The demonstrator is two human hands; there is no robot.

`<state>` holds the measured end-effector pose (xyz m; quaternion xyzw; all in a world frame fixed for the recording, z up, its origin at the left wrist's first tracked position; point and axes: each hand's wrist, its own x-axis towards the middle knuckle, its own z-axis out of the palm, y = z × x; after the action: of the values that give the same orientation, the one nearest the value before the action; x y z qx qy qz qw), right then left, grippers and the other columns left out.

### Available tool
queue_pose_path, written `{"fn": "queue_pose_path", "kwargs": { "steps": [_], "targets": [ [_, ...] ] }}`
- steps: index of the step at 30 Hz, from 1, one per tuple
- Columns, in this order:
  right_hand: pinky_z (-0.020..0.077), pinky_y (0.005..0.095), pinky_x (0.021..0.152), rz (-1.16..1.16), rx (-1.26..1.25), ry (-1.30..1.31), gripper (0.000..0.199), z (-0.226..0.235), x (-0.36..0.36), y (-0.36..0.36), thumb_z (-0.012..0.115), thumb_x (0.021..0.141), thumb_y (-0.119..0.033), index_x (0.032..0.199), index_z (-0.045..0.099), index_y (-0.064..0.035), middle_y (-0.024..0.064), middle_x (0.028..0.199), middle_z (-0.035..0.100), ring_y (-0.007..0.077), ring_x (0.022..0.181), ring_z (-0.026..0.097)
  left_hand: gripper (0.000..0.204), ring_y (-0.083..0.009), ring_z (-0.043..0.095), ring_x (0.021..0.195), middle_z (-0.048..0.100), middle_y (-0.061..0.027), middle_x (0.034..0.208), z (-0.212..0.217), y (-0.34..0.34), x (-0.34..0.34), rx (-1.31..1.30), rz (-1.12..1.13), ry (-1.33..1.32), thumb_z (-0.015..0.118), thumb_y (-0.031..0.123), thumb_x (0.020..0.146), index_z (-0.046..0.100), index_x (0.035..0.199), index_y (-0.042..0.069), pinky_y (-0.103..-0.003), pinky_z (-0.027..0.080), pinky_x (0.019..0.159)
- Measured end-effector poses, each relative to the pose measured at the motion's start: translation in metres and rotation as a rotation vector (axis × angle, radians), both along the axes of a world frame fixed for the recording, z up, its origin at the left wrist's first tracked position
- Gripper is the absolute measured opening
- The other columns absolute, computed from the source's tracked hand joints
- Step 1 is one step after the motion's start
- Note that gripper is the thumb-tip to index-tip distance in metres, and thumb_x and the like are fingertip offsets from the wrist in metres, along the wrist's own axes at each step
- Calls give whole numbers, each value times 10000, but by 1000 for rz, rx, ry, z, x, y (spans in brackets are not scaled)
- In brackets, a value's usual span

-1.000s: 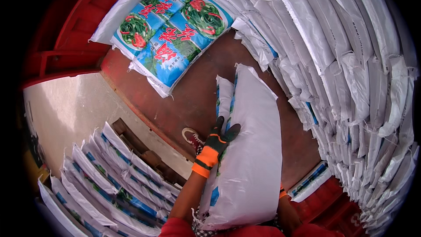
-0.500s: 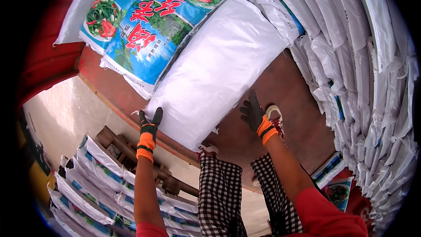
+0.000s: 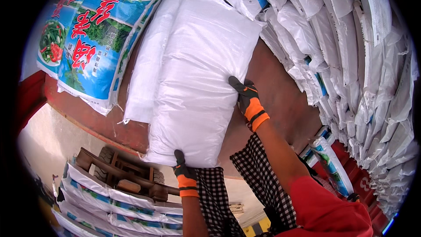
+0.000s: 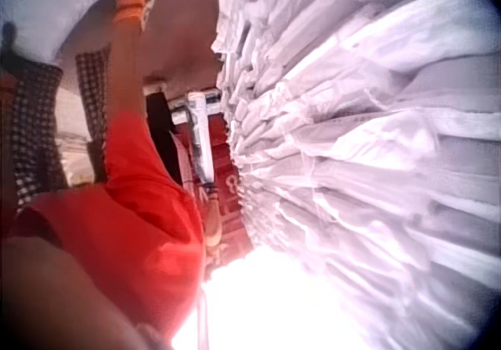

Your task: The person lifts large white sacks from a pallet and stacks them inside the back of a red truck. They arrange the sacks in neat rows, alternating the orientation of the printed labels to create a uniform pattern.

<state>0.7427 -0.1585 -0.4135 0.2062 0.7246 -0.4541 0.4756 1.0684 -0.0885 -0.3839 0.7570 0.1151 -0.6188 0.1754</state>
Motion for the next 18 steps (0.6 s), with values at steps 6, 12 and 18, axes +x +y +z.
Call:
{"fn": "queue_pose_path", "kwargs": {
  "steps": [6,12,18],
  "targets": [
    [508,358,798,-85,166,52,566,27,-55,113,774,746,-268,1171,457,-71,80,1035,586,209,927,583,483,-170,486,684,586,-46,816,-21,108,-57,322,-283,-175,795,412,686,609,936,43,-335,461,654],
    [484,348,792,127,85,18,396,-110,-70,157,640,865,-275,1195,475,-132,47,1079,562,179,970,542,575,-205,548,862,608,-54,1054,-93,55,-63,4,-232,-75,816,213,677,552,1145,7,-336,447,762],
    [433,320,877,528,-89,95,421,-84,-66,112,614,867,-320,1162,468,-57,74,1117,532,207,1009,516,231,-116,492,677,560,9,778,-126,22,-50,-106,-47,-34,779,162,719,617,855,71,-273,407,574]
  ]
}}
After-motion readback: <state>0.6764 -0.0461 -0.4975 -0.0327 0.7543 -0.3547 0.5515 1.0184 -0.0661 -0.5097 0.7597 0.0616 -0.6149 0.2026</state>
